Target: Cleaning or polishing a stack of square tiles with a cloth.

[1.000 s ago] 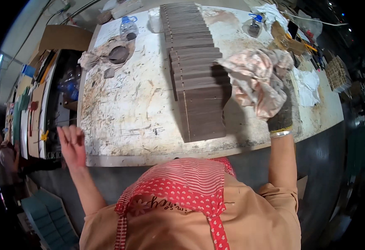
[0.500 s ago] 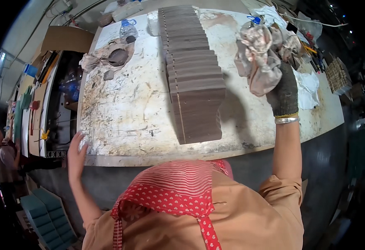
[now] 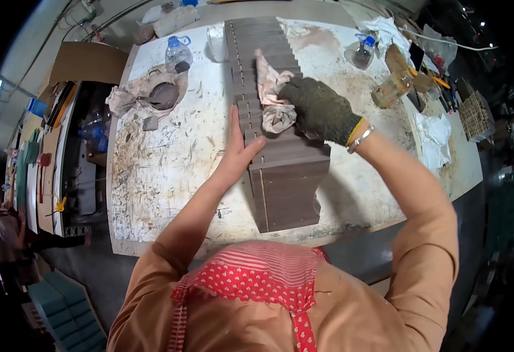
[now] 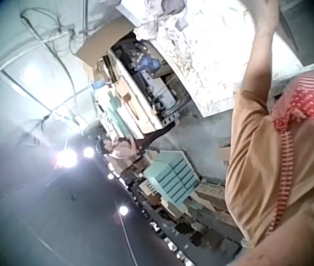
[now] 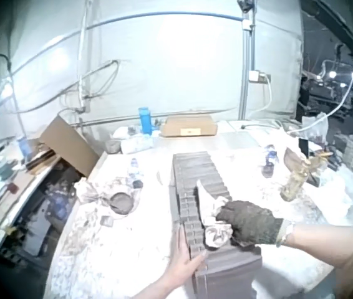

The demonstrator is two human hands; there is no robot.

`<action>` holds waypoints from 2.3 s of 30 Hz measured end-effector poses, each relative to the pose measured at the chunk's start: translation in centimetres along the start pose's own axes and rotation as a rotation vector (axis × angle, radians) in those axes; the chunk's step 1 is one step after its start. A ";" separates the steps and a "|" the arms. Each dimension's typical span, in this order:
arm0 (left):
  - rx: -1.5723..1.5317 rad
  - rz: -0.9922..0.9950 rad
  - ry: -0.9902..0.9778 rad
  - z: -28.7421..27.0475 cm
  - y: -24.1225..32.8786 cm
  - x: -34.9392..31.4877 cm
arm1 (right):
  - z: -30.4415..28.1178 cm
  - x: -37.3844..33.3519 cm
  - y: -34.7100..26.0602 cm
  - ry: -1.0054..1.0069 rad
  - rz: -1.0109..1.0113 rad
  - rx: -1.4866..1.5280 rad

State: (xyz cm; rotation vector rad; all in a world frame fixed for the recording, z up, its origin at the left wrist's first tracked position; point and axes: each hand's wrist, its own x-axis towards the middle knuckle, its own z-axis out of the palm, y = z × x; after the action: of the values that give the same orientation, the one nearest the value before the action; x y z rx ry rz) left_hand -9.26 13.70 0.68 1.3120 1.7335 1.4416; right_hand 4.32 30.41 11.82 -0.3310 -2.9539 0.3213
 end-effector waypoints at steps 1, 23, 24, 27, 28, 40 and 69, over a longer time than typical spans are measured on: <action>-0.046 0.010 0.067 0.0 0.3 -0.3 | 0.1 0.7 -0.8 -0.033 -0.043 -0.035; -0.541 0.059 0.089 -4.5 6.9 -4.5 | 1.3 -2.7 -11.4 0.306 0.099 1.000; -0.534 0.064 0.062 -5.1 6.0 -4.5 | 0.5 -3.4 -10.9 0.122 0.139 1.068; -0.394 0.012 0.273 -8.1 5.9 -4.0 | 0.4 -6.6 -9.5 0.089 0.264 0.953; -0.227 0.049 0.337 -10.0 6.6 -2.8 | 0.4 -8.3 -9.0 0.234 0.353 0.749; 0.872 0.561 -0.439 -0.4 9.4 8.4 | 6.2 -8.0 -3.7 0.422 0.679 1.140; 0.767 0.311 -0.150 -6.6 10.8 13.8 | 5.2 -8.2 -1.7 0.326 0.707 0.720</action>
State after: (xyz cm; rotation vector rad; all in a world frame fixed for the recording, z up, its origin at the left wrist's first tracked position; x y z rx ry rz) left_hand -16.58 22.92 15.27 2.0911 2.1362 0.7800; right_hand 10.94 25.83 6.12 -1.1564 -2.1127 1.2142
